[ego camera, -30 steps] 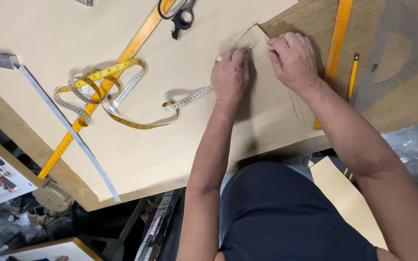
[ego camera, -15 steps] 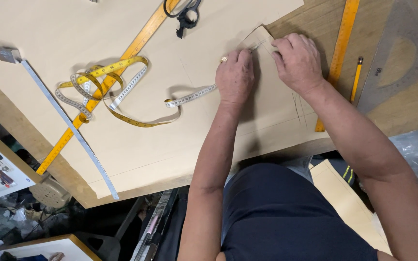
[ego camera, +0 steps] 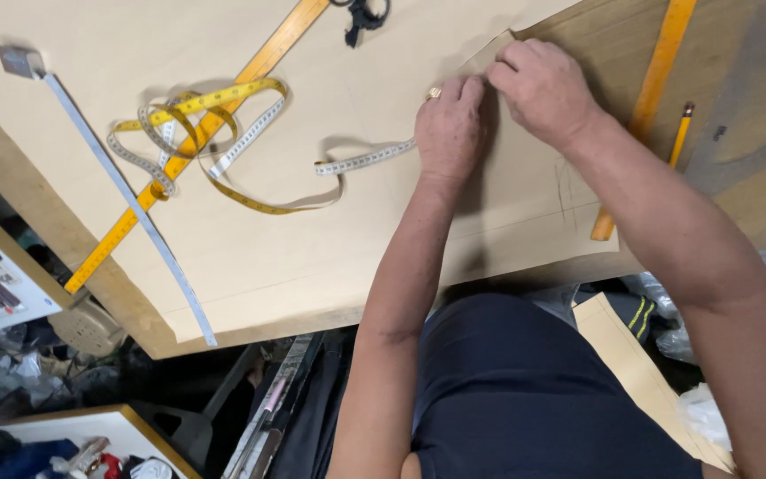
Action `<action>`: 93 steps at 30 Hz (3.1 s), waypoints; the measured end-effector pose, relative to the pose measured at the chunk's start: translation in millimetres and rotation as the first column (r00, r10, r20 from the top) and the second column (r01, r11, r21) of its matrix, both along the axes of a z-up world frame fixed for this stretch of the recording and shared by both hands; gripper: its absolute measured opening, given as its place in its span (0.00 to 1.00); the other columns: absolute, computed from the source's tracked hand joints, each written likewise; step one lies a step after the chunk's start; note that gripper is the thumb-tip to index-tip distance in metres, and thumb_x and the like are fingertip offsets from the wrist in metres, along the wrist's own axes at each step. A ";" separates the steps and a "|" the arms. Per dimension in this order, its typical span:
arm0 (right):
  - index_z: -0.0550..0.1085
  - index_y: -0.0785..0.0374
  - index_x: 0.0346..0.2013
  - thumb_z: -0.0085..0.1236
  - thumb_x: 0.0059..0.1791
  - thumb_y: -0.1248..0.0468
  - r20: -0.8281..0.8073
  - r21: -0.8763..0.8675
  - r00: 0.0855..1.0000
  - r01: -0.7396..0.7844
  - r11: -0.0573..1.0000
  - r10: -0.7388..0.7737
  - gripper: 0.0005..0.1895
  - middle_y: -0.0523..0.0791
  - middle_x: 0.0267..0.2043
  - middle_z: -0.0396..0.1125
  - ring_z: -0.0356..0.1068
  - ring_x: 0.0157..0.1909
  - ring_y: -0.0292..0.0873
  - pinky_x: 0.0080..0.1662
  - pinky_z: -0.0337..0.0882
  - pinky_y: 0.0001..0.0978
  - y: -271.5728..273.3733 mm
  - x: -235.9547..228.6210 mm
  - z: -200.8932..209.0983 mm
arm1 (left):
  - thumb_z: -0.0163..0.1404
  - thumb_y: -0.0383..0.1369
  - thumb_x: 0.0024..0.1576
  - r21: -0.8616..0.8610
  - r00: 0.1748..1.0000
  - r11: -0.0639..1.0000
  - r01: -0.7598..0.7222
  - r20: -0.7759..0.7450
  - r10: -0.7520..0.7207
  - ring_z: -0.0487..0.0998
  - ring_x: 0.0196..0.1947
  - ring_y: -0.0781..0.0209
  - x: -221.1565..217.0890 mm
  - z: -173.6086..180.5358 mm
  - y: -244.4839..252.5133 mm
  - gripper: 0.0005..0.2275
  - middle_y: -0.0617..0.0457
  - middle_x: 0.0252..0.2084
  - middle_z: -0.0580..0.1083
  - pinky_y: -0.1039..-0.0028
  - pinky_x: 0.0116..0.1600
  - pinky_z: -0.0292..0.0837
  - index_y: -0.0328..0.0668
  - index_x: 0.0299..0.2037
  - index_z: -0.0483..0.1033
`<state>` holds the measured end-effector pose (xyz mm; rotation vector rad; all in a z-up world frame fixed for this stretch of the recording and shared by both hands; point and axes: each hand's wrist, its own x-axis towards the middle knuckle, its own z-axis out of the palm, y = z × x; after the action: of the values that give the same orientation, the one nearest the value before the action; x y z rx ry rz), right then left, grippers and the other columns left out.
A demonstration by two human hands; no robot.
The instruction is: The person uses shears to cut a large sheet of brown paper along a pre-drawn outline. They then use a pencil and a ruler to draw straight lines and measure sections on the paper, occasionally using a flexible measuring tape to mark curved areas.
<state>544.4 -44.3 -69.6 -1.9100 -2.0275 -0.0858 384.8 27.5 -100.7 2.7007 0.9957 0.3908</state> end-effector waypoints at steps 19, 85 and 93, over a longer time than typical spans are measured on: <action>0.73 0.59 0.32 0.52 0.42 0.80 0.103 0.089 0.994 -0.048 0.995 0.039 0.13 0.42 0.35 0.61 0.60 0.34 0.40 0.32 0.63 0.27 -1.8 2.4 -13.4 | 0.49 0.29 0.60 0.056 0.998 0.997 -0.045 -0.043 0.047 0.73 0.24 0.48 -131.1 32.2 25.6 0.07 0.57 0.37 0.74 0.60 0.28 0.68 0.53 0.44 0.78; 0.72 0.59 0.30 0.51 0.53 0.74 -0.025 0.100 0.962 0.274 0.957 -0.273 0.09 0.44 0.36 0.66 0.66 0.39 0.45 0.61 0.68 0.40 68.0 -172.5 12.0 | 0.50 0.22 0.56 0.115 0.840 0.837 0.536 0.029 -0.542 0.71 0.29 0.52 -156.5 40.2 161.1 0.06 0.52 0.34 0.71 0.65 0.34 0.70 0.42 0.39 0.72; 0.73 0.60 0.30 0.51 0.51 0.75 -0.026 0.065 0.964 0.266 0.962 -0.265 0.09 0.43 0.36 0.66 0.67 0.42 0.45 0.66 0.68 0.43 64.2 -170.8 5.2 | 0.51 0.25 0.61 0.138 0.782 0.771 0.621 -0.176 -0.598 0.75 0.33 0.57 -152.3 50.2 209.9 0.02 0.50 0.39 0.74 0.71 0.28 0.70 0.42 0.38 0.74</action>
<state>373.6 19.9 -64.4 -2.1204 -1.7226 -0.2028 232.5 237.3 -50.4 3.0420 0.0443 0.1924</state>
